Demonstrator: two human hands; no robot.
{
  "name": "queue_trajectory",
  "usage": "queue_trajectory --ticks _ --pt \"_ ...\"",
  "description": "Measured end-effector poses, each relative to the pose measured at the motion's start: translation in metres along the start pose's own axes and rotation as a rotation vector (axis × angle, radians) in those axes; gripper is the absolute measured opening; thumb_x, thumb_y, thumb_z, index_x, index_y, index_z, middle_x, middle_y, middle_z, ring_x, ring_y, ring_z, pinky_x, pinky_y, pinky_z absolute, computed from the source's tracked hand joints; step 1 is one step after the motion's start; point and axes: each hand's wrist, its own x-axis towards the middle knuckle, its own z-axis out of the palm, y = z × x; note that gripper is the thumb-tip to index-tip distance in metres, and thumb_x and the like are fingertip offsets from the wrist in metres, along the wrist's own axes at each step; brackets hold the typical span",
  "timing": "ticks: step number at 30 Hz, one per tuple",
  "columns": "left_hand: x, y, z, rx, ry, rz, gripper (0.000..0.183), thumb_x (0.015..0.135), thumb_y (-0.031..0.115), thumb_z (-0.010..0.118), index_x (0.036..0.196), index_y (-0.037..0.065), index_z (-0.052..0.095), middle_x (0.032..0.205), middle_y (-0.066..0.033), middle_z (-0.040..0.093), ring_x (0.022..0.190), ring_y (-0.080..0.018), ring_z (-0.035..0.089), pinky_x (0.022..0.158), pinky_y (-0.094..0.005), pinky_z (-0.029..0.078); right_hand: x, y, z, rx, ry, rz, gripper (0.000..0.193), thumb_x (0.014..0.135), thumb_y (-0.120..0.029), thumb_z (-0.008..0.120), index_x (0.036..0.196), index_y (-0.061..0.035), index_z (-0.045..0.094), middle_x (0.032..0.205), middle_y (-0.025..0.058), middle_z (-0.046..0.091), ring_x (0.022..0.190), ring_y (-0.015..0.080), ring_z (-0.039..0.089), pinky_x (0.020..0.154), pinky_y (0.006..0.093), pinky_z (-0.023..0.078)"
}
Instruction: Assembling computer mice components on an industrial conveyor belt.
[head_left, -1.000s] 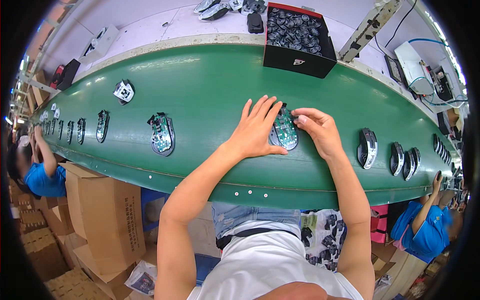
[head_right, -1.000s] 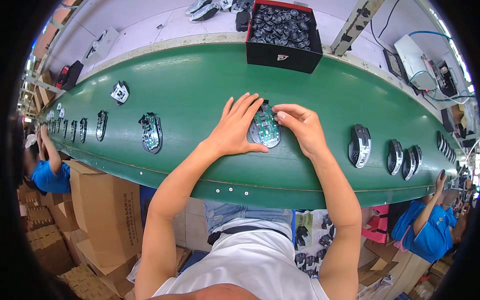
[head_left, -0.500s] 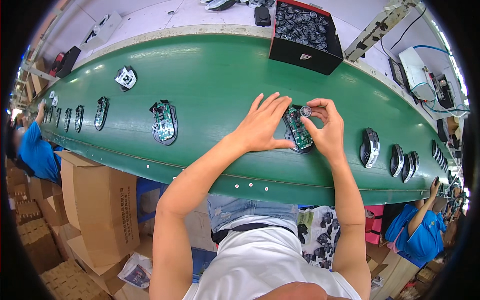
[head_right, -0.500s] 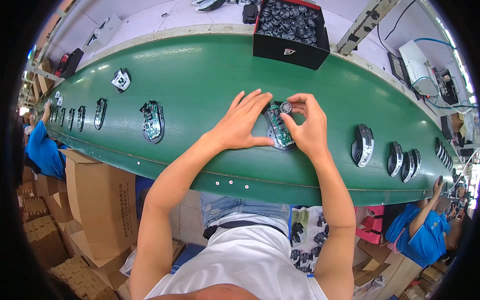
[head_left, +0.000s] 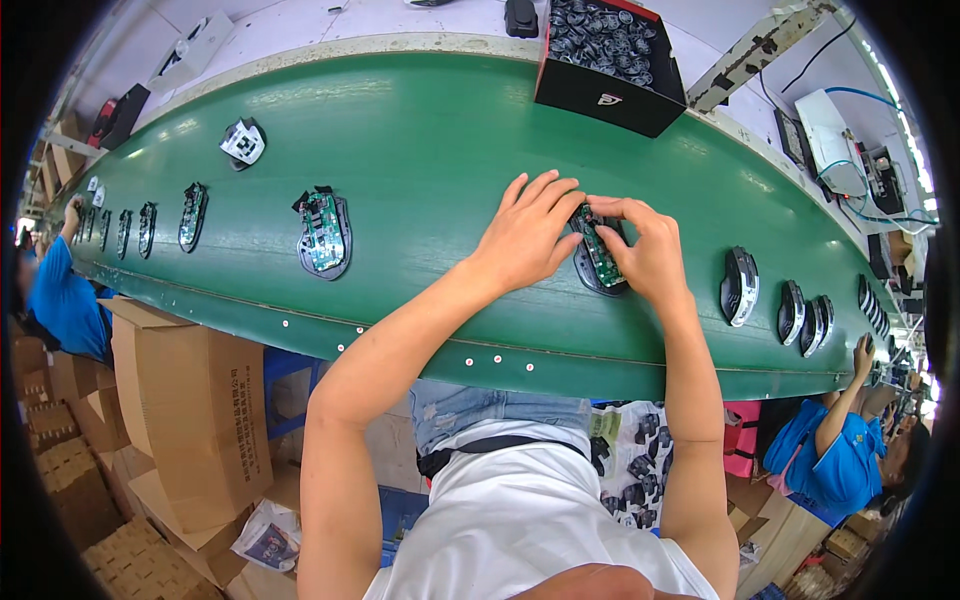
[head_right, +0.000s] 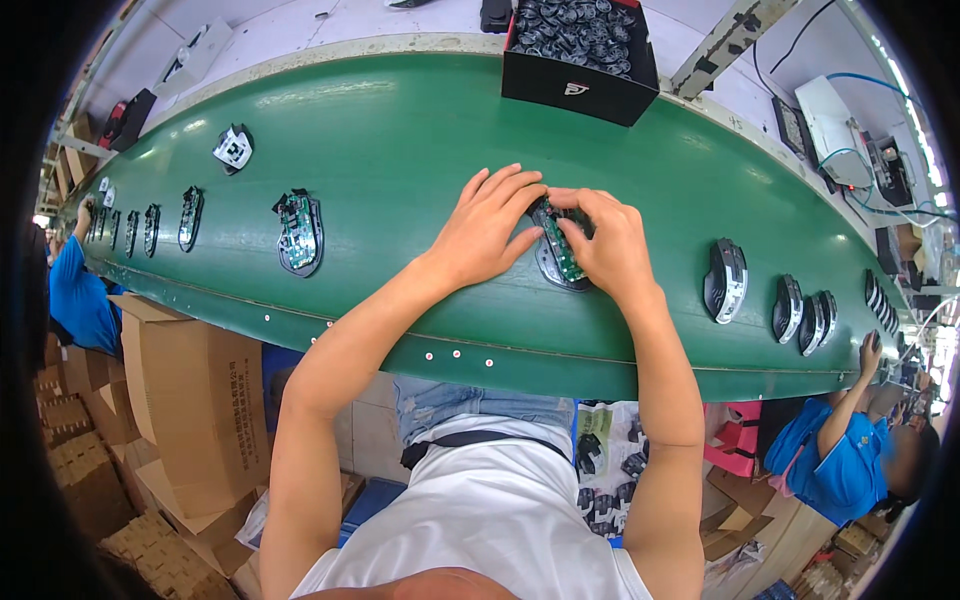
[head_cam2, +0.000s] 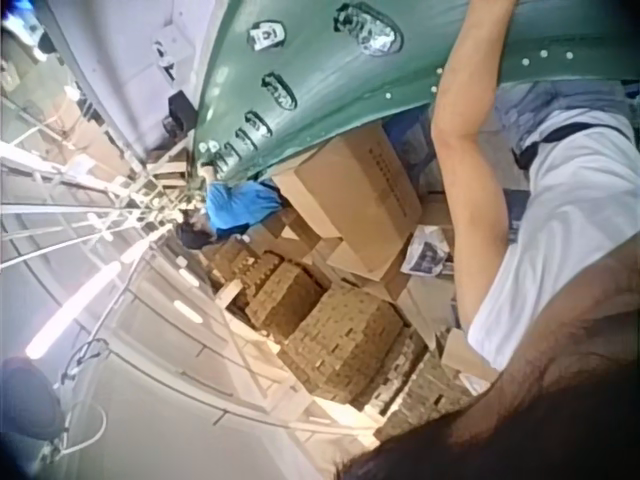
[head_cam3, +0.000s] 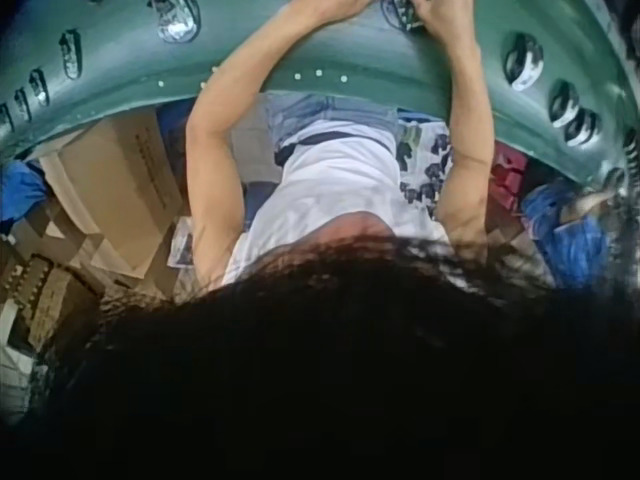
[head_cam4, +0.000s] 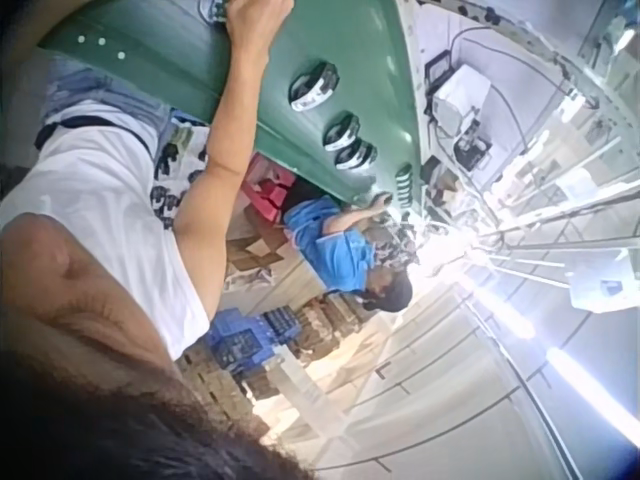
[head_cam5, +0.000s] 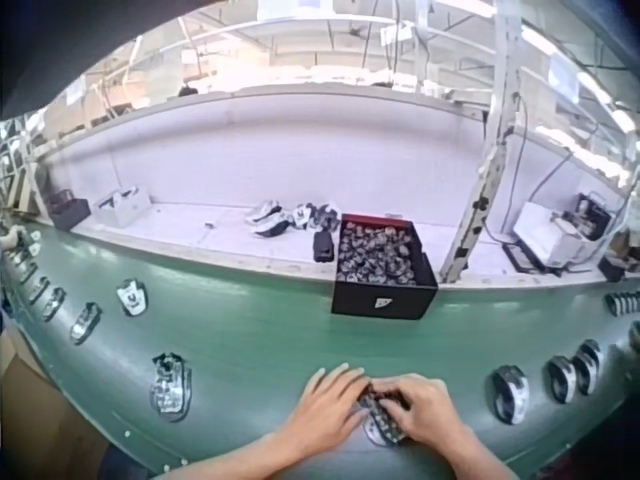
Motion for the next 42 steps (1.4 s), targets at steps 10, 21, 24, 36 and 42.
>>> queue_trajectory --ticks 10,21,24,36,42 --pt "0.0 -0.002 0.001 0.028 0.027 0.008 0.05 0.091 0.023 0.069 0.136 0.008 0.054 0.143 -0.0118 0.054 0.139 -0.0336 0.044 0.116 -0.0545 0.032 -0.004 0.012 0.0 -0.052 -0.062 0.013 0.037 0.086 -0.007 0.074 0.122 -0.0119 0.074 0.129 0.0108 0.064 0.111 0.0321 0.062 0.097 0.0399 0.05" --pt "0.002 -0.051 -0.033 0.08 0.239 -0.023 0.02 0.082 0.022 0.076 0.096 0.008 0.071 0.116 -0.0095 0.066 0.116 -0.03 0.059 0.102 -0.0476 0.043 0.004 -0.01 0.028 0.009 -0.032 0.151 0.049 0.077 -0.017 0.085 0.122 -0.0061 0.067 0.107 0.0096 0.069 0.087 0.0211 0.064 0.077 0.0339 0.052" --pt "0.007 -0.066 -0.045 0.094 0.33 -0.05 0.017 0.081 0.021 0.074 0.091 0.007 0.072 0.108 -0.0104 0.068 0.111 -0.0295 0.061 0.1 -0.0474 0.043 0.001 0.0 0.029 0.084 -0.022 0.098 0.044 0.08 -0.018 0.081 0.12 -0.0044 0.067 0.108 0.0126 0.067 0.092 0.0247 0.065 0.084 0.0344 0.053" --pt "-0.013 -0.19 -0.186 0.583 0.562 -0.461 0.056 0.078 0.034 0.077 0.124 0.005 0.062 0.126 -0.0222 0.063 0.118 -0.0382 0.06 0.099 -0.0491 0.049 -0.001 0.002 0.028 0.025 0.048 0.0 0.034 0.082 -0.012 0.073 0.115 -0.0044 0.072 0.111 0.0144 0.065 0.105 0.0325 0.061 0.095 0.0395 0.049" --pt "-0.105 -0.272 -0.236 0.516 0.407 -1.002 0.078 0.081 0.058 0.073 0.148 0.026 0.047 0.157 -0.0159 0.035 0.135 -0.0454 0.043 0.11 -0.0615 0.035 0.003 0.01 0.04 0.041 0.051 -0.087 0.031 0.08 -0.016 0.075 0.109 -0.0069 0.073 0.105 0.0121 0.064 0.101 0.0316 0.061 0.091 0.0409 0.048"
